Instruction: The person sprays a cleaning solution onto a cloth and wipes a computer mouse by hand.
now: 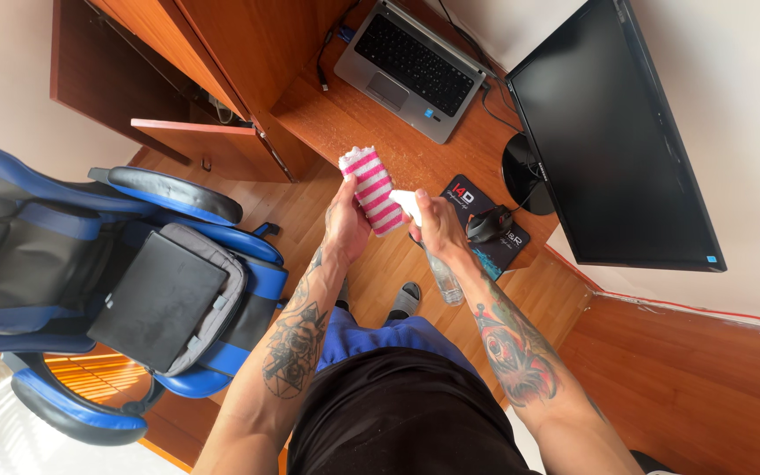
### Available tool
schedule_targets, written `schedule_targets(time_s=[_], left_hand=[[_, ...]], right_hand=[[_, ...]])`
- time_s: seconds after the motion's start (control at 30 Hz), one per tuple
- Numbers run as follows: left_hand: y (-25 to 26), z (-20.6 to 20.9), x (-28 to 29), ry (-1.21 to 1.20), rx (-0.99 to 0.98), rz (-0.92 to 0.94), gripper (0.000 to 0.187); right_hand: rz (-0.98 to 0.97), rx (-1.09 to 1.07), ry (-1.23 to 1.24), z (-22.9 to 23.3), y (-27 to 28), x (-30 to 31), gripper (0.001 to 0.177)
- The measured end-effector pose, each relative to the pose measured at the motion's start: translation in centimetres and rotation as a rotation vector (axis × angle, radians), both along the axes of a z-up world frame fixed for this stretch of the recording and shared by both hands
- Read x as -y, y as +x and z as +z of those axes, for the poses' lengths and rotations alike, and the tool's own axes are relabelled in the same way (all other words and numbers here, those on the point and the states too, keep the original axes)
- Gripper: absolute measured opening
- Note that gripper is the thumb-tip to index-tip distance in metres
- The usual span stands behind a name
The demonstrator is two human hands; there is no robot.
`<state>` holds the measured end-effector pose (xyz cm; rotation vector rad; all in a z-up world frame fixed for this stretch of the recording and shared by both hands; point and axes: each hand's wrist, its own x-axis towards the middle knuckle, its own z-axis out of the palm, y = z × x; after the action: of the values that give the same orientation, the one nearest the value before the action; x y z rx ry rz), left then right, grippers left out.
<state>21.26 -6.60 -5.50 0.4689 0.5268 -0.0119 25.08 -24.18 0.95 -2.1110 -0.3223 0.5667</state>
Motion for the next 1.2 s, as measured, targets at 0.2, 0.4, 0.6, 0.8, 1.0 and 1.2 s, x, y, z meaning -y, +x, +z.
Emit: schedule_targets(time_s=[0.2, 0.4, 0.6, 0.8, 1.0, 1.2], left_hand=[[1.0, 0.2, -2.8, -0.013, -0.046, 0.005, 0.051], [0.5, -0.2, -5.9, -0.022, -0.004, 0.017, 0.049], [-0.6, -0.7, -8.5, -0.037, -0.033, -0.005, 0.048], [-1.6, -0.6, -10.2, -0.021, -0.027, -0.059, 0.049], [-1.6, -0.1, -8.4, 0.025, -0.056, -0.157, 0.048], [-1.2, -0.3, -4.5, 0.041, -0.118, -0.297, 0.047]], right_hand=[[-0.013, -0.032, 0.046, -0.3, 1.6, -1.7, 0.083], [-0.224, 0.161, 0.361, -4.0, 5.0, -3.6, 0.040], [-0.219, 0.413, 0.553, -10.4, 9.9, -6.5, 0.042], [-0.384, 0.420, 0.333, -10.6, 11.4, -8.7, 0.061], [-0.219, 0.384, 0.378, -9.3, 10.2, -5.9, 0.115], [-0.896, 0.260, -0.001, -16.9, 3.4, 5.5, 0.072]])
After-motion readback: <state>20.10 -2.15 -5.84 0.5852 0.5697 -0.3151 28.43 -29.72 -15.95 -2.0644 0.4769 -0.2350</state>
